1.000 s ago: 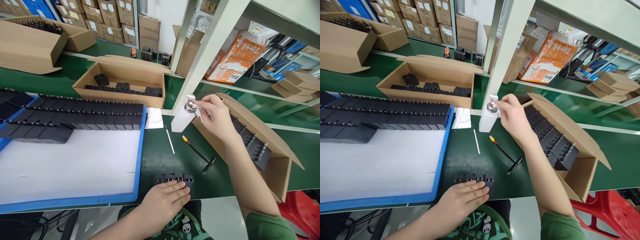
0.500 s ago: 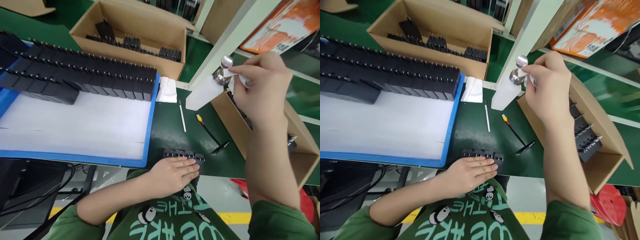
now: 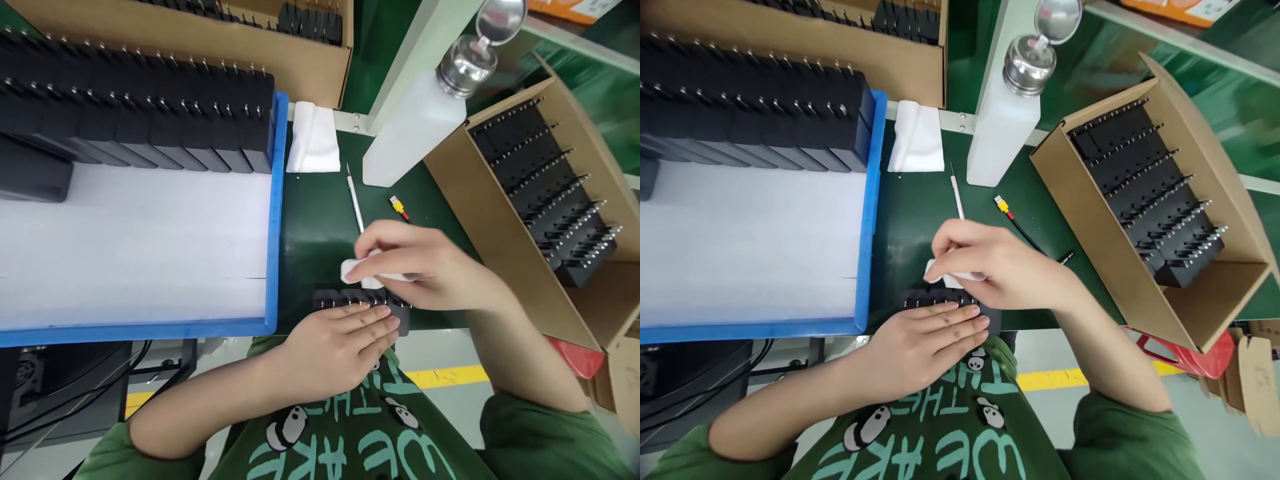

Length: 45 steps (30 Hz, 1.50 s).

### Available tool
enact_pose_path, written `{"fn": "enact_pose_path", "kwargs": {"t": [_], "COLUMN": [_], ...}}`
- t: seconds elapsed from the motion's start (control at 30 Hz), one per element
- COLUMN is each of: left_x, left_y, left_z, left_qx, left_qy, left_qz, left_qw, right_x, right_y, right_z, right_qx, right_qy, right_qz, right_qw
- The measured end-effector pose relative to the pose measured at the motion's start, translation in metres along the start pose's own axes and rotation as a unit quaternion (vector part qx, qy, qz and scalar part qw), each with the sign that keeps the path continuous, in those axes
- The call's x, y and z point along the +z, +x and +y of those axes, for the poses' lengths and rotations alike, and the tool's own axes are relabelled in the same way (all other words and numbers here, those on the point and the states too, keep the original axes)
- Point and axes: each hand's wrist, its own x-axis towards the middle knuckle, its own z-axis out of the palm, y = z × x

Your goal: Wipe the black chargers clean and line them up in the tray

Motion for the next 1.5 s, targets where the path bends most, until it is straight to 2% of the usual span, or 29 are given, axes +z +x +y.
{"fn": "enact_pose_path", "kwargs": {"t": [0.1, 0.17, 0.23, 0.33, 0.43, 0.53, 0.67, 0.83, 0.97, 1.27, 1.5], "left_x": [-0.002, -0.003, -0.003, -0.003, -0.004, -0.005, -0.006, -0.007, -0.008, -0.007, -0.007], "left_y": [-0.001, -0.001, -0.002, -0.001, 0.000, 0.000, 0.000, 0.001, 0.002, 0.002, 0.003], "left_z": [0.000, 0.000, 0.001, 0.001, 0.001, 0.000, 0.000, 0.001, 0.000, -0.001, -0.001], "left_qx": [0.003, 0.001, -0.002, -0.004, -0.008, -0.005, -0.004, -0.006, -0.008, -0.002, -0.005], "left_qy": [-0.008, -0.012, -0.013, -0.013, -0.015, -0.018, -0.017, -0.017, -0.018, -0.024, -0.019], "left_qz": [-0.009, -0.018, -0.029, -0.033, -0.023, -0.031, -0.049, -0.041, -0.043, -0.046, -0.036], "left_qw": [1.000, 1.000, 0.999, 0.999, 1.000, 0.999, 0.999, 0.999, 0.999, 0.999, 0.999], "right_x": [0.022, 0.026, 0.023, 0.015, 0.012, 0.016, 0.020, 0.017, 0.022, 0.022, 0.025], "right_y": [0.004, 0.008, 0.011, 0.013, 0.012, 0.014, 0.019, 0.018, 0.018, 0.023, 0.023], "right_z": [0.023, 0.033, 0.039, 0.042, 0.040, 0.037, 0.041, 0.052, 0.050, 0.043, 0.048], "right_qx": [-0.039, -0.046, -0.040, -0.033, -0.053, -0.063, -0.038, -0.008, -0.016, -0.047, -0.040], "right_qy": [0.103, 0.124, 0.108, 0.068, 0.102, 0.138, 0.117, 0.122, 0.184, 0.143, 0.136], "right_qz": [-0.080, -0.128, -0.149, -0.105, -0.074, -0.118, -0.169, -0.125, -0.159, -0.160, -0.161], "right_qw": [0.991, 0.983, 0.982, 0.992, 0.991, 0.981, 0.978, 0.985, 0.970, 0.976, 0.977]}}
